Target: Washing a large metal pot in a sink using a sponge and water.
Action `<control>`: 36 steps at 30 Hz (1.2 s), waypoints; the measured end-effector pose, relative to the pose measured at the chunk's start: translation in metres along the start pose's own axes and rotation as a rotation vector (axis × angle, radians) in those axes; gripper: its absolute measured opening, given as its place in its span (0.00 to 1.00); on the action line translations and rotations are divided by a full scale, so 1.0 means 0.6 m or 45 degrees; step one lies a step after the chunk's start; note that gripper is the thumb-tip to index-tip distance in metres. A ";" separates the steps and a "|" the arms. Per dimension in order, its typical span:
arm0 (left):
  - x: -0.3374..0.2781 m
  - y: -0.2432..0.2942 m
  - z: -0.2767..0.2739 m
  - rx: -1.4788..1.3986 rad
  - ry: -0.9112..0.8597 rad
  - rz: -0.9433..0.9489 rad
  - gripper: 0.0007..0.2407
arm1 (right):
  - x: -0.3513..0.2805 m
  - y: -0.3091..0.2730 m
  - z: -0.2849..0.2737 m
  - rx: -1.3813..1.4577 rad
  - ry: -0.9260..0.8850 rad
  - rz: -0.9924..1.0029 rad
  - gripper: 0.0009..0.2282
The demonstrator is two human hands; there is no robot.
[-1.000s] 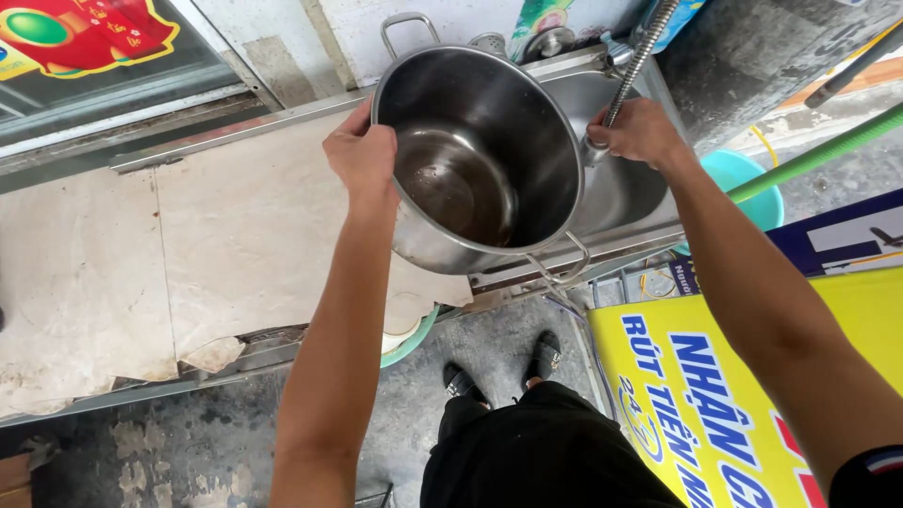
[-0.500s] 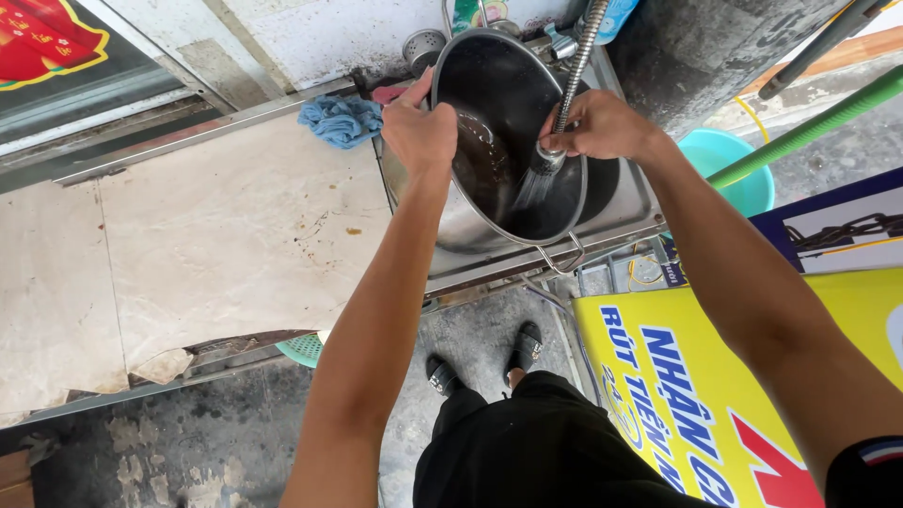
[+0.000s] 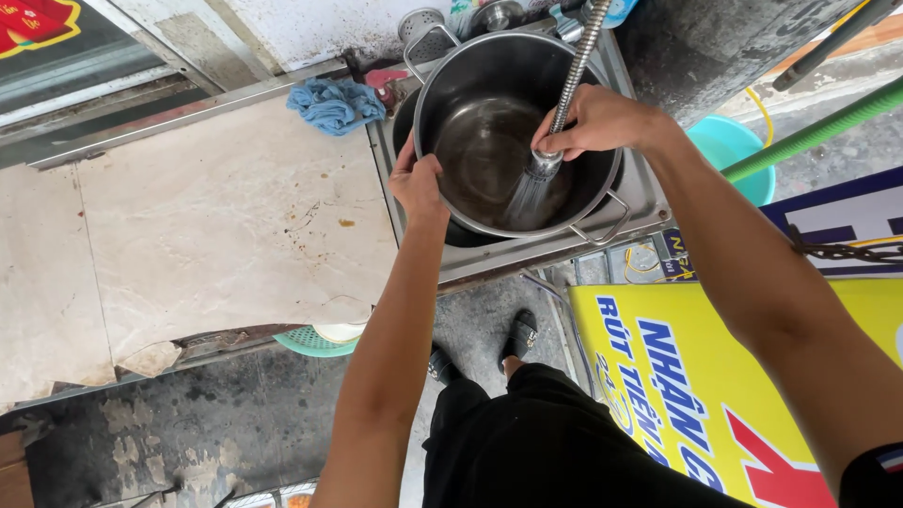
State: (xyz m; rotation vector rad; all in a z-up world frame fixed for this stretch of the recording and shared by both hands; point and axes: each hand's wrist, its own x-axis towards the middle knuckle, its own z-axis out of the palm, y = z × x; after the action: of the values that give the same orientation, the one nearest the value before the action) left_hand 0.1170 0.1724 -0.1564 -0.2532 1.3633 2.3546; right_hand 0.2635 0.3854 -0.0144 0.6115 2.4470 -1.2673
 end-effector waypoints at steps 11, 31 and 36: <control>0.020 -0.090 -0.040 -0.129 0.212 -0.101 0.17 | 0.081 -0.040 0.062 0.669 0.090 -0.353 0.07; 0.093 -0.193 -0.012 0.687 -0.233 -0.398 0.17 | 0.028 -0.019 0.013 -0.406 0.212 0.216 0.07; 0.169 -0.241 -0.011 -0.145 -0.122 -0.669 0.15 | 0.097 -0.008 0.067 0.539 0.082 -0.100 0.12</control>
State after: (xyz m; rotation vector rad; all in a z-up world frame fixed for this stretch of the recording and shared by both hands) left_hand 0.0875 0.2560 -0.3092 -0.4627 0.9722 1.9728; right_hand 0.2144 0.3630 -0.0604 0.6728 2.2809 -1.8459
